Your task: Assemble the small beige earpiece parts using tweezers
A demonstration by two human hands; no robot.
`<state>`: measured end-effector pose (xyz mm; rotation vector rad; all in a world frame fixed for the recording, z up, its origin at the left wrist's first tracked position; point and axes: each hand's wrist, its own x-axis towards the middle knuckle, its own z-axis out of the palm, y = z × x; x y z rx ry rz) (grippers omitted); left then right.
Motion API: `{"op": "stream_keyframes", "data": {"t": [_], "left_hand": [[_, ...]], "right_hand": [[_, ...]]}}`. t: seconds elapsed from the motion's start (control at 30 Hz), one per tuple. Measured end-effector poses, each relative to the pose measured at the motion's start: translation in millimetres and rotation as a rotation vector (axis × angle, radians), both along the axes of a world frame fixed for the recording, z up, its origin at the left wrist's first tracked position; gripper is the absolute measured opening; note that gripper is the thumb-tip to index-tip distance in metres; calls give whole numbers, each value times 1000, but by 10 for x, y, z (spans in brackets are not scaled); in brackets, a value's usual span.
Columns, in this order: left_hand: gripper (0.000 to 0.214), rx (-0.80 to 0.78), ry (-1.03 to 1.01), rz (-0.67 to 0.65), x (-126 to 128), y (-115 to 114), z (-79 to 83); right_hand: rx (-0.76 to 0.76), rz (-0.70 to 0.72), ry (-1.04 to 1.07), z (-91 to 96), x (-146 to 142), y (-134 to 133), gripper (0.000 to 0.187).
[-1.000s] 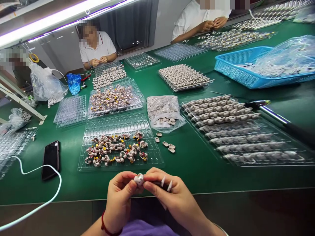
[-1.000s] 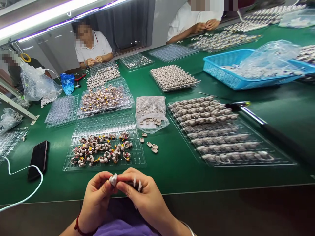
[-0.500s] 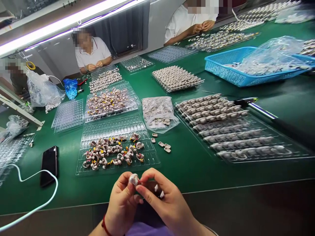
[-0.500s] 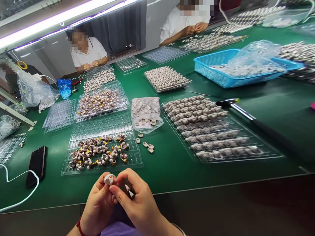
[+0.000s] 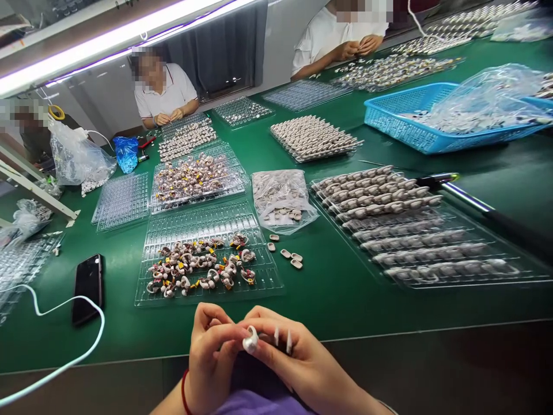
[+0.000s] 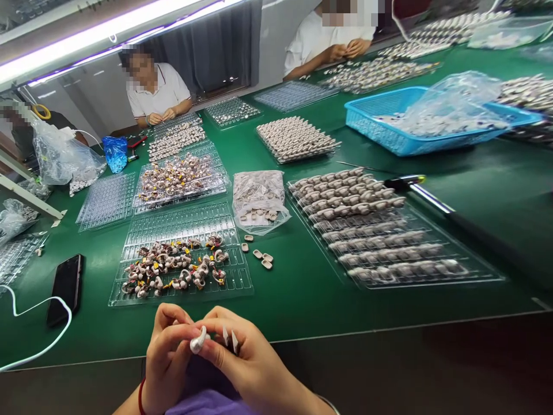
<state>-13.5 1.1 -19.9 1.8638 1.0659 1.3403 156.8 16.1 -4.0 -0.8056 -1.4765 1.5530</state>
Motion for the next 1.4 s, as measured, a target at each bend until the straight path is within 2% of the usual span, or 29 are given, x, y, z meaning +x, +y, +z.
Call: {"op": "stream_keyframes", "data": {"t": [0.07,0.2,0.27,0.37,0.5,0.63,0.7,0.73,0.83,0.97,1.03,1.2,1.33,1.4], "left_hand": [[17,-47,-22,-72,-17,0,23],[51,-76,-10,-245,-19,4,72],[47,-49,18,-283,1,-1,89],[44,-38,-17,-269,45,-31,81],[40,-96,-92,-249,78,-74,38],[46,-128,7,-262,57,-59,55],[59,-163,78,-169,50,-37,70],[58,-182,103,-109,54,-27,74],[31,-297,133,-25,94,-3,74],[39,-591,-1,-105,159,1,71],[38,-665,-78,-102,176,-1,69],[38,-700,-132,-108,205,7,76],[34,-722,-124,-199,190,29,66],[37,-757,-165,-261,140,46,51]], "right_hand": [[129,-42,19,-2,-2,-23,27],[383,-152,29,-16,-23,-68,21],[454,-207,2,-29,-46,-95,21],[518,-299,6,-65,-102,-146,25],[499,-343,61,-108,-137,-200,27],[483,-319,-19,-91,-30,-160,33],[497,-335,-126,-77,40,-120,40],[513,-345,-176,-75,67,-102,43],[556,-343,-258,-83,98,-77,48],[494,-302,-238,-85,86,-73,43],[447,-282,-216,-79,94,-63,38],[365,-237,-210,-92,123,-69,28],[371,-158,-271,-88,198,-68,32],[386,-176,-346,-59,371,22,30]]}}
